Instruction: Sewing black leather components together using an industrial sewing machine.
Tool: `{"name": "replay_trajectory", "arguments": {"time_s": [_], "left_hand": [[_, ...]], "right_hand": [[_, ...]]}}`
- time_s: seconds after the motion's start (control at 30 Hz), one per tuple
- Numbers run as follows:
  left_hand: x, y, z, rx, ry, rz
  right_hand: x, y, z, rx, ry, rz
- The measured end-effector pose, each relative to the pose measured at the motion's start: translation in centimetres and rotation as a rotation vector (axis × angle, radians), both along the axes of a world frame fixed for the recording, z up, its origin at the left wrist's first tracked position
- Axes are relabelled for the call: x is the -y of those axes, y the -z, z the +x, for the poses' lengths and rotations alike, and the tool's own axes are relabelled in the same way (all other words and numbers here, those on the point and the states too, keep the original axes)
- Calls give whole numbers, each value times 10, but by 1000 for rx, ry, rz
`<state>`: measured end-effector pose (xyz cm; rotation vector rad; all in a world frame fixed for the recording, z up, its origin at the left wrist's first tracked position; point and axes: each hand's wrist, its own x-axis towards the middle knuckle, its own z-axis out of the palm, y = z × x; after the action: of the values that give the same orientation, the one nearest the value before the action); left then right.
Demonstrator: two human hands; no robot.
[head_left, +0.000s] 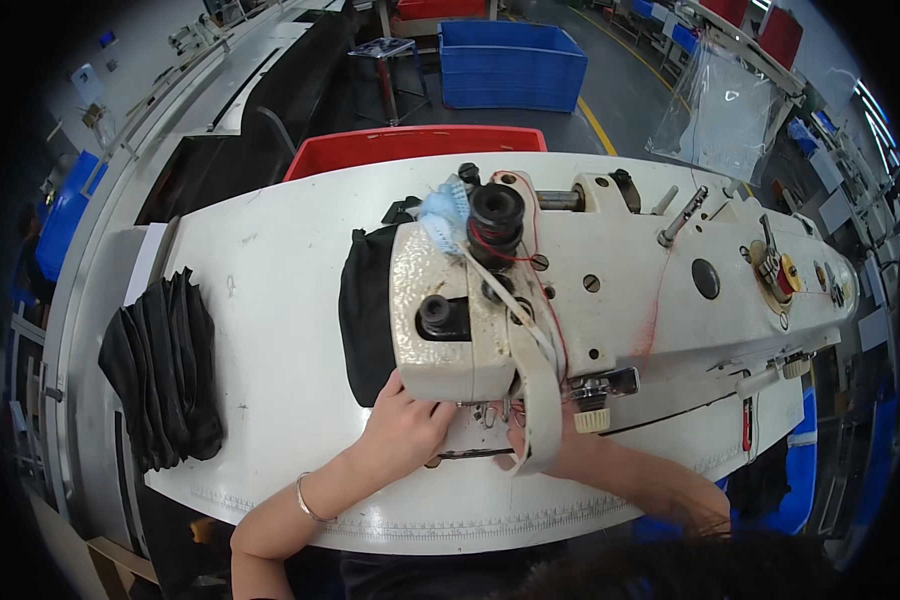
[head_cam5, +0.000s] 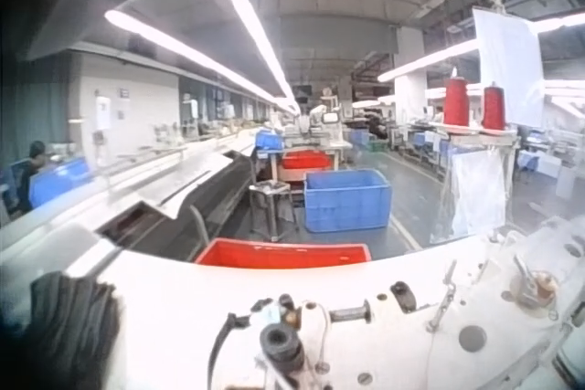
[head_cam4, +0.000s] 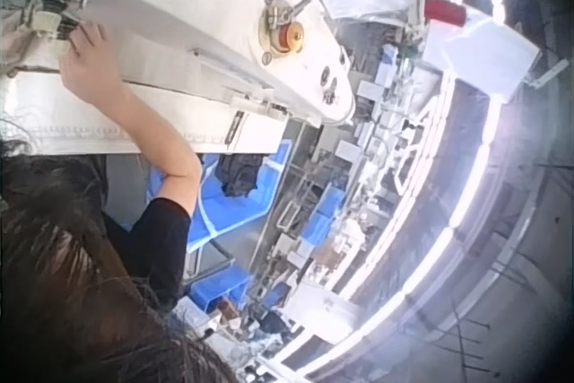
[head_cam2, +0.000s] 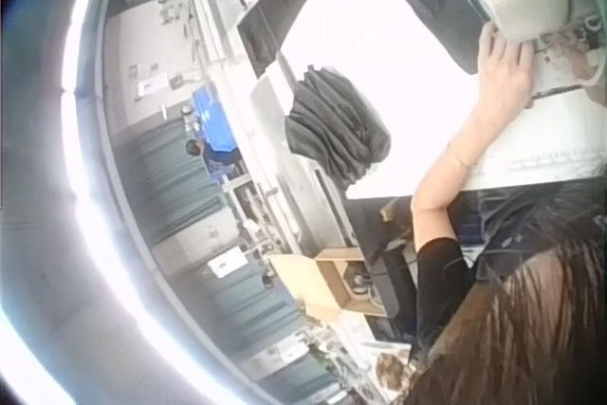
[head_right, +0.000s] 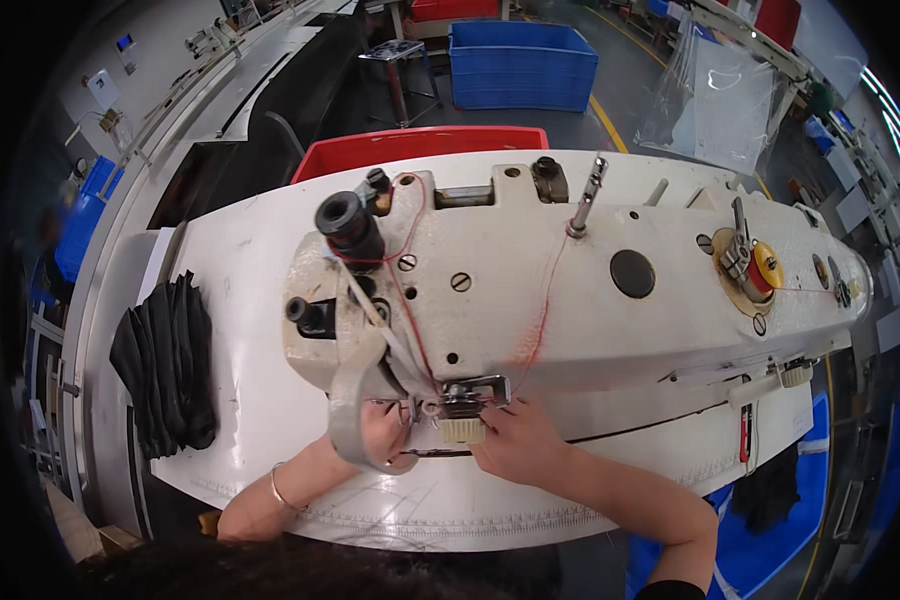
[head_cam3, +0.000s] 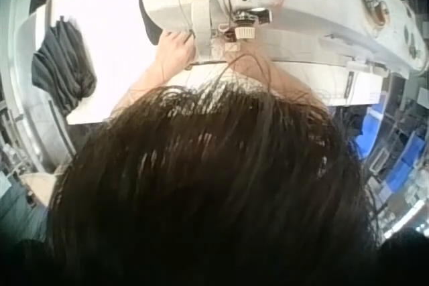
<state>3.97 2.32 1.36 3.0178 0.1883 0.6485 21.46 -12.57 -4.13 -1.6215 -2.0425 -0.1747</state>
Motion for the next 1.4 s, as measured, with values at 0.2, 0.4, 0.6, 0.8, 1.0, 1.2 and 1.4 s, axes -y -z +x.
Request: {"name": "replay_trajectory", "arguments": {"time_s": [0.2, 0.4, 0.6, 0.8, 1.0, 1.2, 1.4], "left_hand": [[-2, -3, 2, 38, 68, -63], [-4, -3, 4, 54, 91, -19], [-7, -7, 4, 187, 107, -29], [17, -67, -51, -99, 351, -295], [107, -27, -62, -292, 768, -534], [93, 7, -79, -858, 726, -1067], [89, 21, -97, -266, -213, -1985]], "right_hand": [[-5, -36, 2, -35, -127, 121], [0, -42, -3, -93, 71, -1], [-5, -52, -13, -186, 19, 83], [21, -72, -21, -1932, -98, -930], [-5, -85, -110, -1640, -131, -1001], [94, -103, -73, -1772, 112, -854], [316, -168, -18, -1282, 972, 233]]}}
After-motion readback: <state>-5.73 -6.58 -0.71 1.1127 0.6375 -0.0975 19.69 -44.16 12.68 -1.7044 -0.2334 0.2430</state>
